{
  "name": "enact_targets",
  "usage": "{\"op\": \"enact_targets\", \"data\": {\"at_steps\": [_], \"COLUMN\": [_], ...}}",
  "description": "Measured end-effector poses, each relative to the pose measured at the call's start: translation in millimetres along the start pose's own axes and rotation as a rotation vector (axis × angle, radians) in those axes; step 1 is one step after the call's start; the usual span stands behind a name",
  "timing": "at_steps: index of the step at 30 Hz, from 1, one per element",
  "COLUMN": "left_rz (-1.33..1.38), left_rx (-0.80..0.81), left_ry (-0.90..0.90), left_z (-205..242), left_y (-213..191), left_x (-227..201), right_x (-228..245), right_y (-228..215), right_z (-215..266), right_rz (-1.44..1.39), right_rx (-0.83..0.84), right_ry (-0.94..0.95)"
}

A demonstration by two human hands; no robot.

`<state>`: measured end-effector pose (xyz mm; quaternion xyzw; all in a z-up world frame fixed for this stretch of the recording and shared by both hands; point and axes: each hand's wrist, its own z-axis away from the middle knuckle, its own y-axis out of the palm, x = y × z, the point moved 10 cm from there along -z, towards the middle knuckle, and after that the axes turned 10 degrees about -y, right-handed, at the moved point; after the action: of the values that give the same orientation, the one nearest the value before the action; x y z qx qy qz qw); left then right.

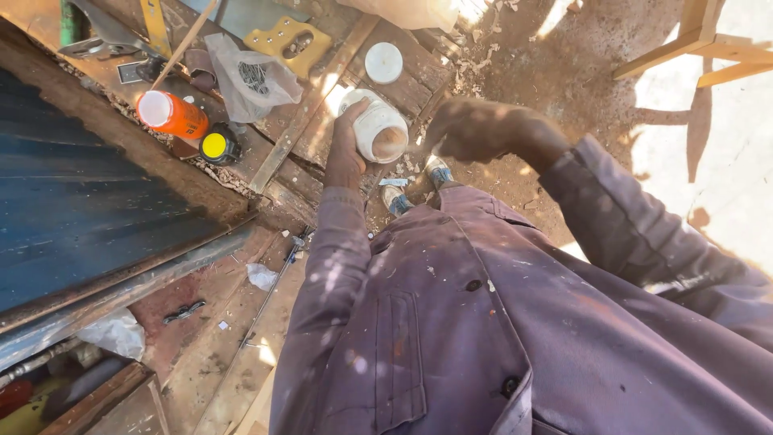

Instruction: The person is preparing a wood filler mixture by combining wood dust and glue in a small cup and stirring it with a stick.

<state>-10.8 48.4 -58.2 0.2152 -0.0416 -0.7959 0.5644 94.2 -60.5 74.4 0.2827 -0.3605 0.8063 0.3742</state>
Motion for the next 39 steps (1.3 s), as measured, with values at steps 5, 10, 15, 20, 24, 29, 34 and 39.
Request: {"op": "enact_targets", "data": {"at_steps": [5, 10, 15, 20, 24, 29, 34, 39], "left_rz": [-0.013, -0.008, -0.204, -0.124, -0.237, -0.14, -0.08, -0.037], "left_rx": [-0.044, -0.064, -0.144, -0.122, -0.167, -0.182, -0.115, -0.052], "left_ry": [0.031, 0.014, -0.011, -0.049, 0.0, -0.082, -0.039, -0.031], "left_z": [16.0, 30.3, 57.0, 36.7, 51.6, 60.1, 23.4, -0.3], "left_y": [2.1, 6.7, 17.4, 13.5, 10.6, 10.3, -3.8, -10.1], "left_x": [-0.1, 5.0, -4.0, 5.0, 0.8, -1.6, 0.0, 0.5], "right_x": [-24.7, -75.3, -61.2, -63.0, -86.6, -71.9, -32.4, -64.7], "right_y": [4.4, 39.4, 42.3, 57.5, 80.0, 71.1, 33.2, 59.3], "right_z": [-20.6, -55.8, -21.4, 3.7, 10.3, 4.9, -22.1, -60.3], "right_rz": [0.002, 0.057, -0.067, -0.587, -0.654, -1.162, -0.101, -0.153], "right_rx": [-0.299, -0.306, -0.378, -0.427, -0.394, -0.376, -0.489, -0.546], "right_ry": [0.046, 0.127, 0.01, 0.037, 0.2, -0.256, -0.215, -0.003]}}
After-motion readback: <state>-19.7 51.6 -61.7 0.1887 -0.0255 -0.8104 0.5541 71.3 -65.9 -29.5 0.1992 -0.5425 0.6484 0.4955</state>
